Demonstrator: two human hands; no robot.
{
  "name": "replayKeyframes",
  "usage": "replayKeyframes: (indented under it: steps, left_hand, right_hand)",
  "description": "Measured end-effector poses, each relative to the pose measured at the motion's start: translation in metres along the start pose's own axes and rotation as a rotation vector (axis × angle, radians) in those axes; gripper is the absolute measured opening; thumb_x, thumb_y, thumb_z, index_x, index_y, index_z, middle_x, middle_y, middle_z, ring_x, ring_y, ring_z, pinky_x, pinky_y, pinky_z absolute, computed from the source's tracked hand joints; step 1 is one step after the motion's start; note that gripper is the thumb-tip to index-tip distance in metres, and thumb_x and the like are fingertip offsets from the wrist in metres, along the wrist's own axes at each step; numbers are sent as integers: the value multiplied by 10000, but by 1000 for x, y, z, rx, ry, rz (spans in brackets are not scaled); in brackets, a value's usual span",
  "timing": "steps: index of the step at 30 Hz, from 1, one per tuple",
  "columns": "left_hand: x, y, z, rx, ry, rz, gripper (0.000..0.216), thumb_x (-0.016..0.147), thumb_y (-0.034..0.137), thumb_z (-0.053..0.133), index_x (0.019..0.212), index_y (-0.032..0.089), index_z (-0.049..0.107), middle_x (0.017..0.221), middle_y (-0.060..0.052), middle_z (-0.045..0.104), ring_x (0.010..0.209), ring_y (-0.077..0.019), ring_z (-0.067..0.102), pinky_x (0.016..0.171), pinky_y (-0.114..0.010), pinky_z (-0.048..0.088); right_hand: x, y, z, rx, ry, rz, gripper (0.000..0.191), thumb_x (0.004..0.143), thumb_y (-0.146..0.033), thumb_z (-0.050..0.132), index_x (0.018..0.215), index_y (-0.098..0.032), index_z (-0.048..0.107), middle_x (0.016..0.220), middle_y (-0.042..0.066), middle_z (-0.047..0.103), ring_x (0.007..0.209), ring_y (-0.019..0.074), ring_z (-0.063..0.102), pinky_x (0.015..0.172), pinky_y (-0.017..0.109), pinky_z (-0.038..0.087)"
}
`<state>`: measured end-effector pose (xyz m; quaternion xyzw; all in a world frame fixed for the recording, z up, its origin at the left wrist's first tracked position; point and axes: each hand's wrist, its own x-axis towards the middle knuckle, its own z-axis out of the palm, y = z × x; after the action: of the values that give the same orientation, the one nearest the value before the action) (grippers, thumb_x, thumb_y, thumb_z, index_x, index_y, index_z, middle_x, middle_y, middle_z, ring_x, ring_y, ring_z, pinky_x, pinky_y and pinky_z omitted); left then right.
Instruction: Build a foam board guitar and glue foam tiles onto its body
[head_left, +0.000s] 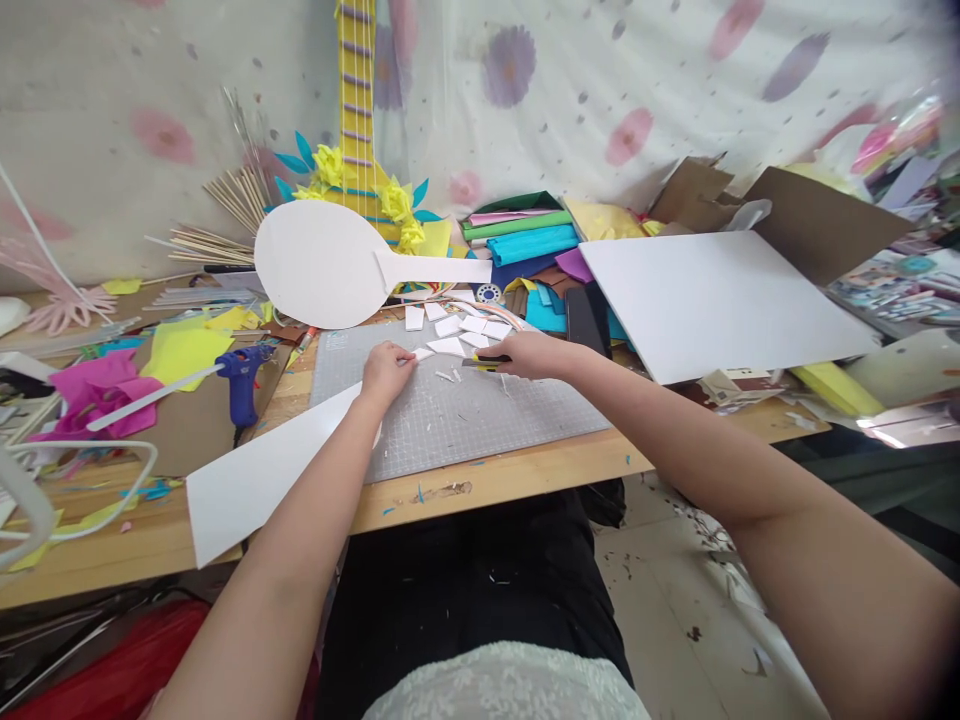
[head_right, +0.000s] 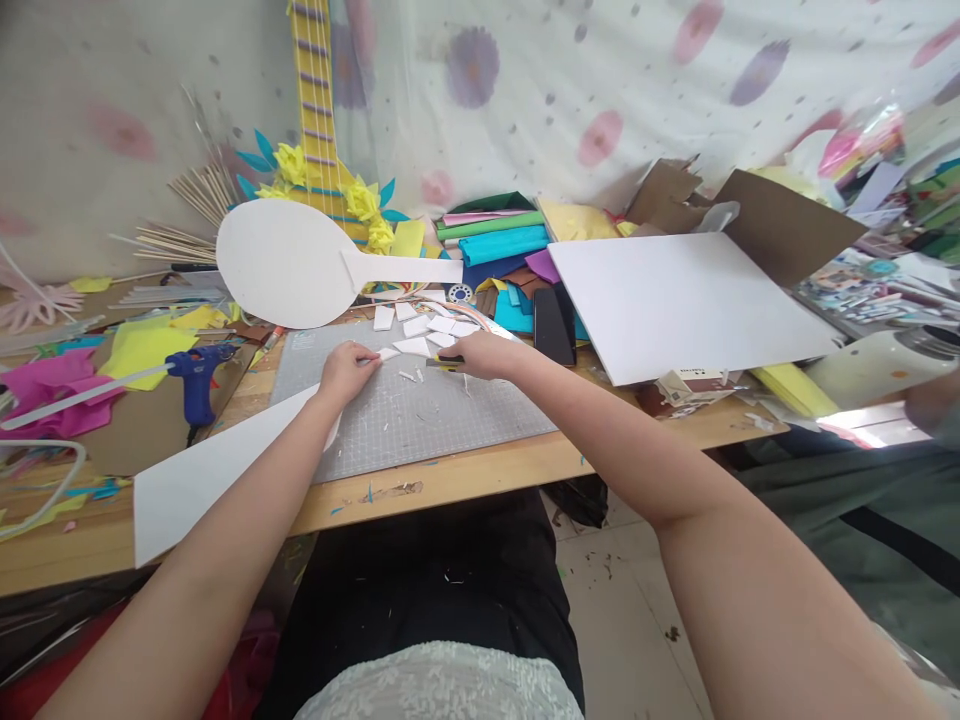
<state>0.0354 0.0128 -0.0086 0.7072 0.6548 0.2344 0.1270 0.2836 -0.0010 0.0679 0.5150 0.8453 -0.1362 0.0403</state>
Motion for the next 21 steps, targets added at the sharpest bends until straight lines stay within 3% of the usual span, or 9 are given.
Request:
replayKeyframes:
  steps: [3,6,9,13,17,21]
  left_hand:
    - [4,-1,0,-9,-6,-5,168,790,264,613,886,219,742,999,-67,680,999,-211,598,918,-325,453]
    - [11,-1,2,23,13,-7,186,802,273,600,911,217,740,1030,-78,677,1028,-232,587,927,-348,450]
    - [22,4,5,73,52,-28,227,833,269,559,960,194,731,1085,-91,664,1067,-236,570,951,-348,432]
    - [36,12,3,87,5,-110,298,819,274,581,1071,159,691,1142,-108,651,1099,-240,562,962,-329,416]
    - [36,13,-10,101,34,-116,484,758,328,650,1207,157,594,1236,-120,602,1177,-255,519,993,-334,385]
    - [19,3,-24,190,-45,-191,421,686,282,695,1084,160,631,1131,-125,638,1101,-281,553,928,-362,419]
  right_hand:
    - [-8,9,-1,136,-90,64,475,847,-232,545,1311,-334,559,707,-1,681,546,130,598,615,259,453]
    - [-3,12,-2,264,-76,94,507,843,-275,549,1345,-337,520,724,-3,683,513,120,584,550,242,455]
    - [10,6,-3,273,65,83,511,849,-298,534,1359,-310,507,906,30,715,620,135,629,582,237,477]
    - [34,-14,1,144,257,54,492,863,-281,520,1354,-263,517,1240,68,633,1004,209,629,804,276,477]
    - [57,-32,11,101,312,78,488,885,-273,473,1373,-282,485,1289,49,608,1127,227,581,898,303,430]
    - [69,-41,16,81,300,41,479,897,-284,445,1375,-281,479,1270,52,620,1108,226,589,875,292,421]
